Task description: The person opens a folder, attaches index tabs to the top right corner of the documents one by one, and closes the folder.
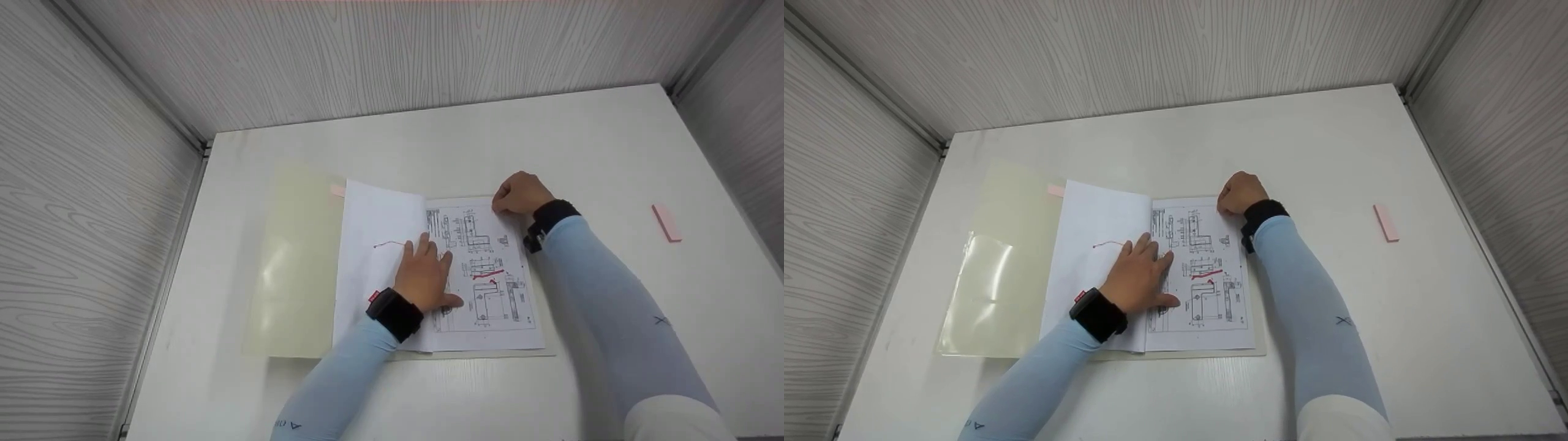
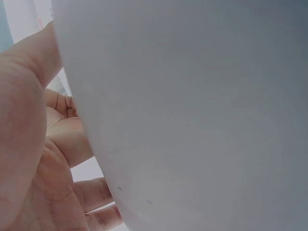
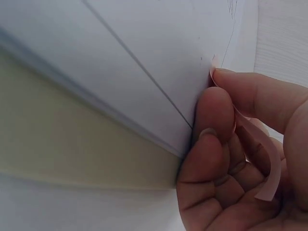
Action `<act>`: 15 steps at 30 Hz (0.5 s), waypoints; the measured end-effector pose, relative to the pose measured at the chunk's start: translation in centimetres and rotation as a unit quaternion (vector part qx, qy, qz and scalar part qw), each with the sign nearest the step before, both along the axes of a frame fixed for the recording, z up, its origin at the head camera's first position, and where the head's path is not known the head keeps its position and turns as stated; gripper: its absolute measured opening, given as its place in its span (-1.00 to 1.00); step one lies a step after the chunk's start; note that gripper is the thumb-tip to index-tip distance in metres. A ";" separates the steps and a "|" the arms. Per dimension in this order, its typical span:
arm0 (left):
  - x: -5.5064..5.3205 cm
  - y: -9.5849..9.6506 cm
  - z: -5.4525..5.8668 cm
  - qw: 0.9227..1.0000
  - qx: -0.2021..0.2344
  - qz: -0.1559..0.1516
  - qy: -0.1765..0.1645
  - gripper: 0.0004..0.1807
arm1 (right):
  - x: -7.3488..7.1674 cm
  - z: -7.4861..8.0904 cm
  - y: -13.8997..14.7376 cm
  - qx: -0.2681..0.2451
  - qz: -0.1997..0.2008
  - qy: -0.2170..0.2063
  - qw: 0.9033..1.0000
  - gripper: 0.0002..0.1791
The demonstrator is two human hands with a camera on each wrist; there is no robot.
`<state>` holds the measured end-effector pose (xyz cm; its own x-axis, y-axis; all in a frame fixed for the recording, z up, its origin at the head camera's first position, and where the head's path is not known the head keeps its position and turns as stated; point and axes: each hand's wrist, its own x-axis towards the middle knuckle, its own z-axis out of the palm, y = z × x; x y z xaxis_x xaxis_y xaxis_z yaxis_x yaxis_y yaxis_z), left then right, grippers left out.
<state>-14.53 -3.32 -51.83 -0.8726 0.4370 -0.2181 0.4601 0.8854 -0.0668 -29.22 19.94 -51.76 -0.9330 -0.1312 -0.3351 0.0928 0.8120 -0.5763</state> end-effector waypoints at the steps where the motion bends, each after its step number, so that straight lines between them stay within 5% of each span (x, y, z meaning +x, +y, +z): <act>1: 0.0 0.0 0.0 1.000 0.000 0.000 0.001 0.04 | 0.0 0.0 0.0 0.000 -0.001 0.000 1.000 -0.86; 15: 0.1 0.0 0.3 1.000 -0.003 -0.006 0.003 0.03 | 0.4 0.0 1.2 0.019 0.000 0.019 1.000 -0.80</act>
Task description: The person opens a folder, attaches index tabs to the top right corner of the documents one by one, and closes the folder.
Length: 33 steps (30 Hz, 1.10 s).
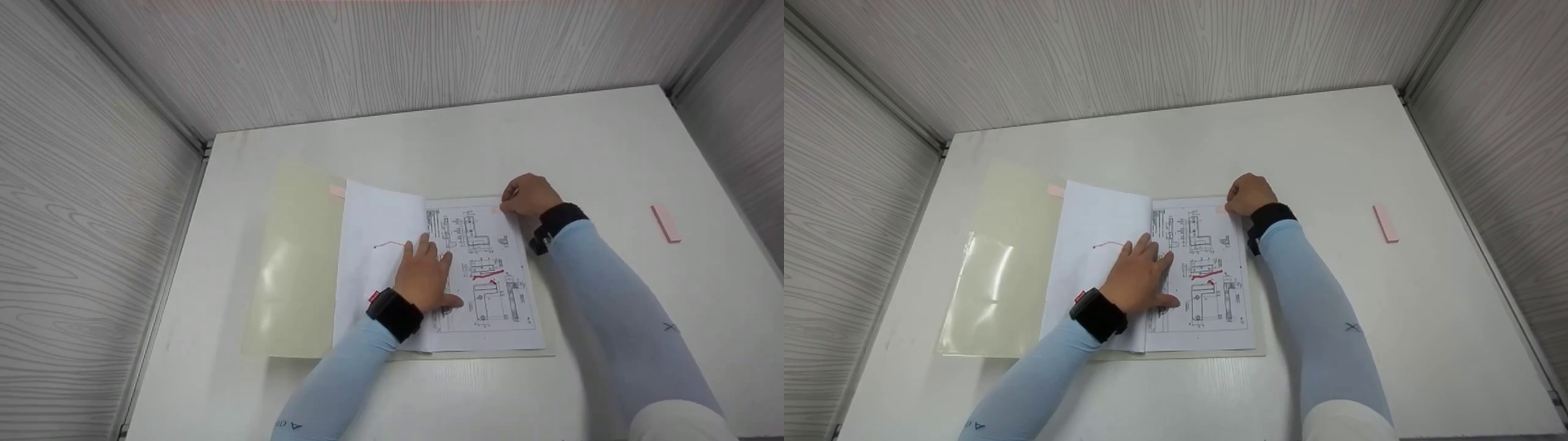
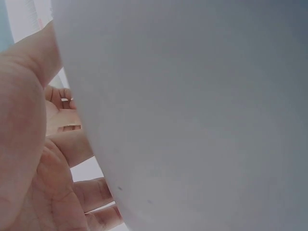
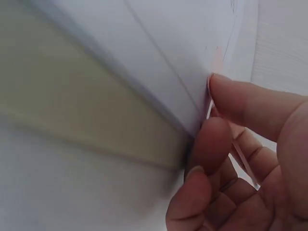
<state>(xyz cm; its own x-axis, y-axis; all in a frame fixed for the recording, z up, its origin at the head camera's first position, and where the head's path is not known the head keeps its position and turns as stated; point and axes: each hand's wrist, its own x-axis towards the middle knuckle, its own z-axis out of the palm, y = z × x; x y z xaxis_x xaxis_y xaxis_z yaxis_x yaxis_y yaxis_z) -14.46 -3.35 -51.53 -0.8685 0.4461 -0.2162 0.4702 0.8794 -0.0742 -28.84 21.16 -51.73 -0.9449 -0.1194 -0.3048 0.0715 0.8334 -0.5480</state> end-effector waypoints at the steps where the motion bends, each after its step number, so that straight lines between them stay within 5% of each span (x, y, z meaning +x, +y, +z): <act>1: 0.0 0.0 0.0 1.000 0.002 0.000 0.001 0.03 | 0.0 -0.1 0.3 -0.001 0.000 0.000 1.000 -0.80; 15: 0.0 0.1 -0.4 1.000 0.002 0.006 -0.005 0.06 | 0.3 -0.4 1.2 -0.003 0.015 0.036 0.999 -0.84; 33: 0.0 0.0 -0.3 1.000 0.013 0.003 -0.007 0.05 | 0.3 0.0 0.6 0.011 0.001 0.010 1.000 -0.82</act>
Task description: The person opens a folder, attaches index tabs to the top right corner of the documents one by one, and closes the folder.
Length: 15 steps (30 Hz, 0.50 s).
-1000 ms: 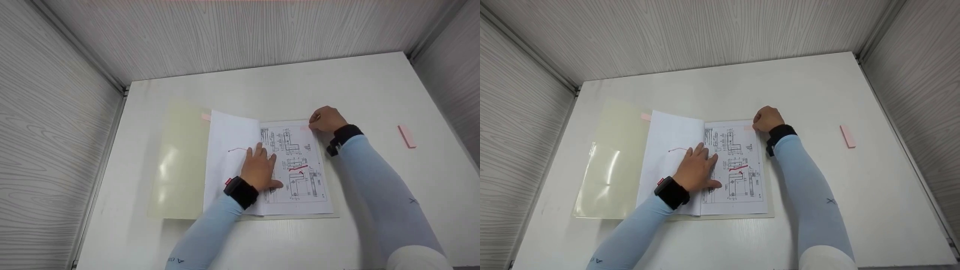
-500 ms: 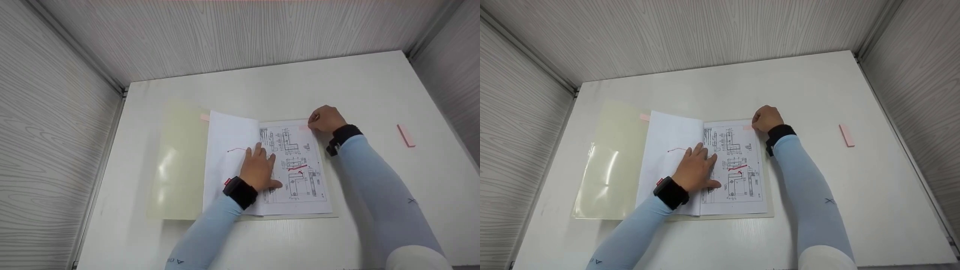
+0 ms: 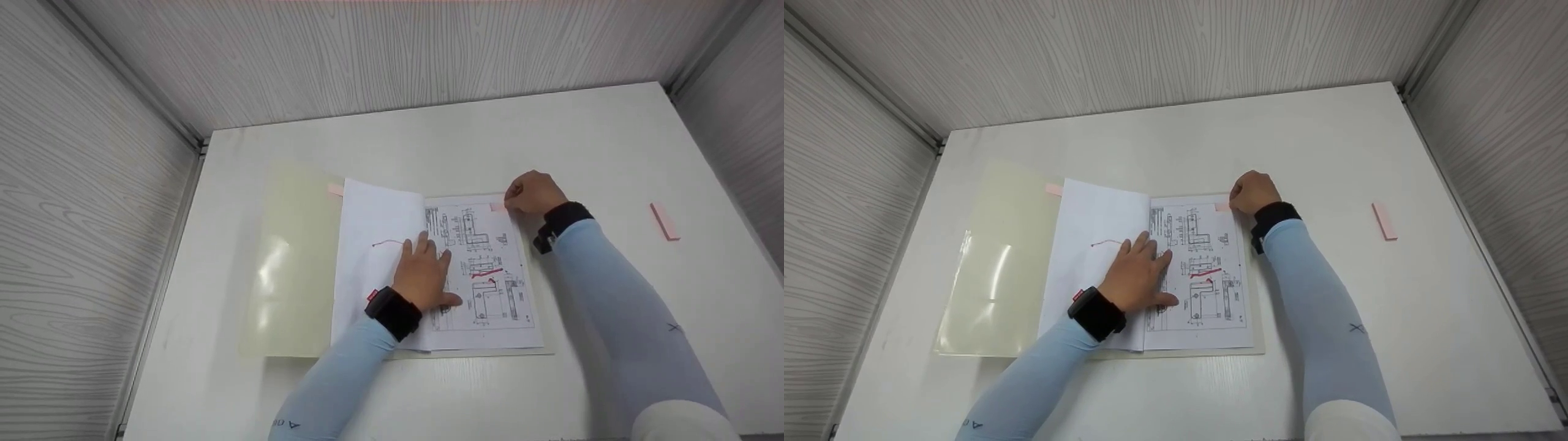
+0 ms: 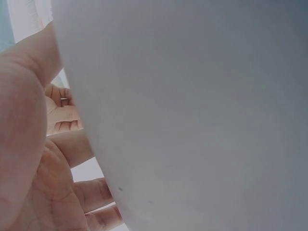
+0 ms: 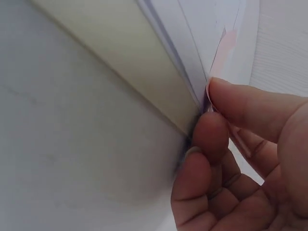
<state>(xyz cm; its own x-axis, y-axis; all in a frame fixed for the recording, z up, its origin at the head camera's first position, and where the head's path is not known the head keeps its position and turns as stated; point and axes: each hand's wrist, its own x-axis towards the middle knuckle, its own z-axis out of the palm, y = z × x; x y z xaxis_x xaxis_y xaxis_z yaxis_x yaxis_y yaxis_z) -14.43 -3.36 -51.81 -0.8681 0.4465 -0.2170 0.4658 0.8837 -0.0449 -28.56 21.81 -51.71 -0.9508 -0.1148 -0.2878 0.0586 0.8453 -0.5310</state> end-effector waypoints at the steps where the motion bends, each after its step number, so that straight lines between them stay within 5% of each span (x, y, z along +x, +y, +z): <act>1: 0.0 0.0 0.0 1.000 0.000 -0.001 0.002 0.05 | 0.1 0.0 -0.1 0.002 -0.003 0.000 1.000 -0.80; 8: -0.1 0.0 -0.1 1.000 0.001 -0.011 0.021 0.02 | 0.7 0.1 -1.6 0.010 -0.035 0.012 0.999 -0.64; 15: -0.1 -0.1 -0.1 1.000 0.002 -0.007 0.014 0.02 | 0.7 0.2 -1.7 0.029 -0.002 0.001 1.000 -0.61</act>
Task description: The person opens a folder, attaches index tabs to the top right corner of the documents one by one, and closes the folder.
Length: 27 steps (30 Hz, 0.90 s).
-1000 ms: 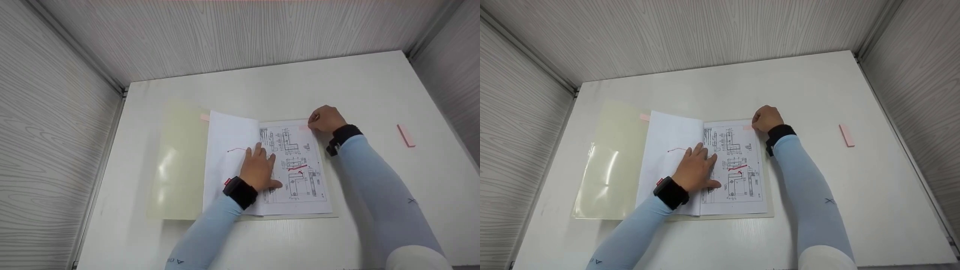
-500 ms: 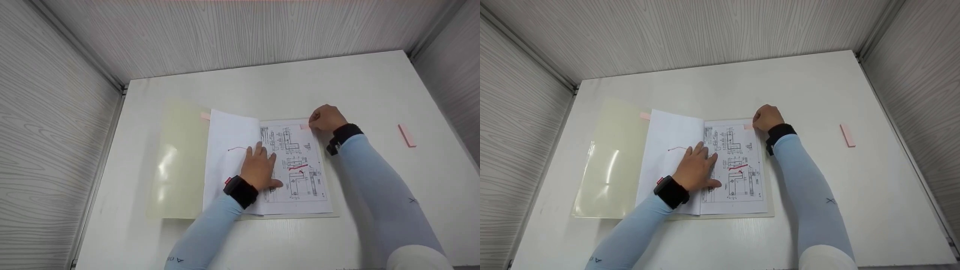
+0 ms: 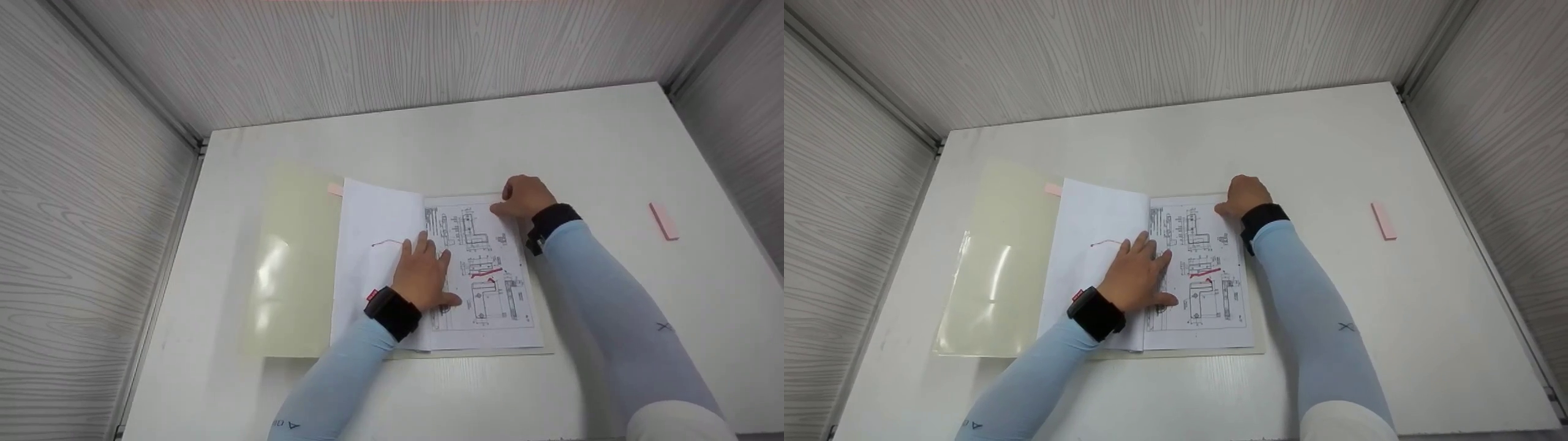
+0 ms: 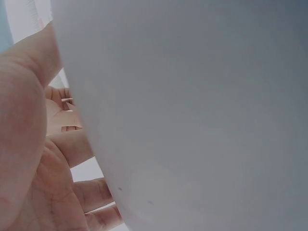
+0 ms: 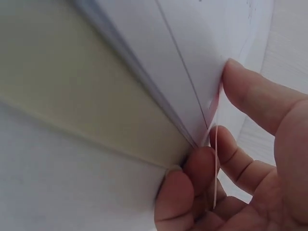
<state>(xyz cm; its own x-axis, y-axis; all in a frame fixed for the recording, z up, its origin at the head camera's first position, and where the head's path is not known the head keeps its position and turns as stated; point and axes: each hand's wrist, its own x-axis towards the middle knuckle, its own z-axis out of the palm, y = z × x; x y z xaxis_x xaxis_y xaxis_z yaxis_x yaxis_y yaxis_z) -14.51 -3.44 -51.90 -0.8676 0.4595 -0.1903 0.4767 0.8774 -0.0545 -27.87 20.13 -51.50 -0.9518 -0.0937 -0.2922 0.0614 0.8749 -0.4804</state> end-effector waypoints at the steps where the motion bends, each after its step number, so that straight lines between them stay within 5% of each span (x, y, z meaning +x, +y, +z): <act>1: 0.0 0.0 0.0 1.000 -0.001 0.000 0.000 0.02 | -0.1 0.0 0.0 0.000 0.004 -0.006 1.000 -0.60; 13: -0.1 0.0 -0.2 1.000 0.003 0.003 -0.013 0.04 | -0.3 0.3 -0.5 0.011 -0.015 -0.041 0.999 -0.52; 27: 0.0 0.1 -0.1 1.000 0.009 0.012 -0.015 0.05 | -0.6 0.4 0.3 0.018 0.019 -0.078 0.997 -0.48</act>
<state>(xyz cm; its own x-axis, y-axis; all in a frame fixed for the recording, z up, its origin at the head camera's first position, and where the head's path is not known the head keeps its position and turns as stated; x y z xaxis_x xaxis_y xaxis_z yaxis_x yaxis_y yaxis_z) -14.46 -3.37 -51.95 -0.8726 0.4415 -0.2090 0.4561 0.8896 -0.0249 -28.51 20.41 -51.11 -0.8903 -0.1154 -0.4406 0.0998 0.8944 -0.4359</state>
